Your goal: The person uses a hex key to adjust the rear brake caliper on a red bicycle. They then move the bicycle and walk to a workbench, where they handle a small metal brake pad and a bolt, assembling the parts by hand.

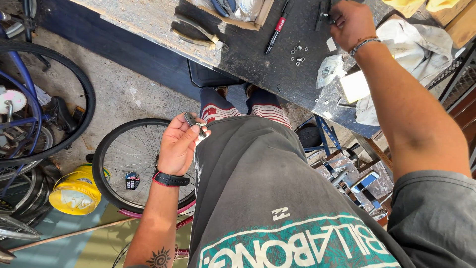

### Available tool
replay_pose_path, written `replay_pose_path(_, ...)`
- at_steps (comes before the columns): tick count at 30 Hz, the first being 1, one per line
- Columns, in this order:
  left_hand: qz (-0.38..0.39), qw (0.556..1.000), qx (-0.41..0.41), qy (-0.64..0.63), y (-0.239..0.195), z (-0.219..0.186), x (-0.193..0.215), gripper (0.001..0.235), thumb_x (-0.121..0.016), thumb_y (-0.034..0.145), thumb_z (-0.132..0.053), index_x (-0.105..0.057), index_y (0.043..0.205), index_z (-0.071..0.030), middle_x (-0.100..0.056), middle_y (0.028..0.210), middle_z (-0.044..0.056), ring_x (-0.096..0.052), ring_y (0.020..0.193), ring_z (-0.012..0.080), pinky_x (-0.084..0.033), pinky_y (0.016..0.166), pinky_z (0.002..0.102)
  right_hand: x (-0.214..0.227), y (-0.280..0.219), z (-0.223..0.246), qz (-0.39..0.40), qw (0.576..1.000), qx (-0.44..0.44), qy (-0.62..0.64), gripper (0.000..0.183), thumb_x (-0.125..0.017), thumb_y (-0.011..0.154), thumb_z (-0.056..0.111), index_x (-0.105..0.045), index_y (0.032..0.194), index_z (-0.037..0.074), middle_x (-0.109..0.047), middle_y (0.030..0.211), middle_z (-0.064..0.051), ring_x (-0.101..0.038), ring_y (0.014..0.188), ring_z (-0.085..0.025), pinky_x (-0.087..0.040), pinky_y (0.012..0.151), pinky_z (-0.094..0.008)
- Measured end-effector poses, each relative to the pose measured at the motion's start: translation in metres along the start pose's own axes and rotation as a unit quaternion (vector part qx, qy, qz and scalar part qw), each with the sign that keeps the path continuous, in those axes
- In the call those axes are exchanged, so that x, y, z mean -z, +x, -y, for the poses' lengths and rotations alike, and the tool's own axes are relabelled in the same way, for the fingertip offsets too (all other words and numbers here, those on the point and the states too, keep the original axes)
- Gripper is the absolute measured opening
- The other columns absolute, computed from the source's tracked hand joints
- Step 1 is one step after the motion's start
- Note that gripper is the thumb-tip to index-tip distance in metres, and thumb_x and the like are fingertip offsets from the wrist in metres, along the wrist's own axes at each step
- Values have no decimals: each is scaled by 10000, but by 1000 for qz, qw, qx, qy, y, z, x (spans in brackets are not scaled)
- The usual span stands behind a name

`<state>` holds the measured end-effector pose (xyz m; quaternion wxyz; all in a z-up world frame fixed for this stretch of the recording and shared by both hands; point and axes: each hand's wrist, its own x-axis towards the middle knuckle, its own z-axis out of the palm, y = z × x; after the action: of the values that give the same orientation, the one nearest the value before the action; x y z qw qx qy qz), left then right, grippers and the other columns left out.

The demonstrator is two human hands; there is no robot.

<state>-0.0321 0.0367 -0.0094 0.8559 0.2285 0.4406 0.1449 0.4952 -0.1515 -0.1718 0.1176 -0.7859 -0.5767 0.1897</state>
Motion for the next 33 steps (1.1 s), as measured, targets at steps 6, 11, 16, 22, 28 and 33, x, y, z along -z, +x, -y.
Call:
replay_pose_path(6, 14, 1000, -11, -3, -3, 0, 0, 258, -634, 983, 4, -576, 1233, -18, -628, 1125, 126, -639, 949, 224, -580, 925, 410, -24, -10, 5, -114, 977, -95, 155, 272, -620, 779, -125, -715, 967, 47, -707, 834, -32, -668, 790, -103, -540, 728, -261)
replay_pose_path(11, 4, 1000, -3, 5, -2, 3, -2, 255, -645, 976, -1, -585, 1221, -40, -625, 1152, 109, -615, 1086, 186, -594, 942, 454, -28, -24, 5, -105, 975, -118, 156, 214, -837, 851, -77, -753, 1008, 42, -701, 853, -39, -652, 739, -131, -549, 657, -295)
replay_pose_path(16, 3, 1000, 0, -4, -4, 4, -3, 275, -650, 968, 25, -579, 1226, -37, -638, 1172, 93, -660, 989, 196, -606, 950, 446, -35, -37, 2, -109, 985, -89, 96, 226, -881, 827, -59, -748, 995, 15, -712, 913, -59, -671, 829, -159, -580, 726, -318)
replay_pose_path(22, -7, 1000, -3, 27, -7, 3, -15, 269, -658, 965, 8, -594, 1223, -30, -661, 1115, 93, -662, 983, 181, -624, 936, 444, -26, -20, 17, -95, 993, -20, -64, 270, -878, 848, 179, -754, 1066, 82, -717, 976, -132, -664, 855, -401, -493, 660, -488)
replay_pose_path(28, 9, 999, -33, 36, -15, -7, -37, 300, -704, 928, 26, -615, 1210, -27, -696, 1069, 133, -708, 911, 216, -645, 872, 370, -48, -11, 0, -98, 991, -9, -90, 155, -809, 865, 198, -776, 983, 104, -638, 912, -123, -635, 784, -372, -464, 624, -467)
replay_pose_path(33, 122, 981, -76, 133, -14, -28, -65, 430, -777, 912, -64, -576, 1292, -51, -708, 1183, 171, -712, 1001, 174, -609, 990, 316, 7, -30, 97, -259, 956, -48, 127, 150, -790, 964, -99, -724, 1098, -85, -604, 1036, -208, -681, 801, -290, -602, 658, -347)
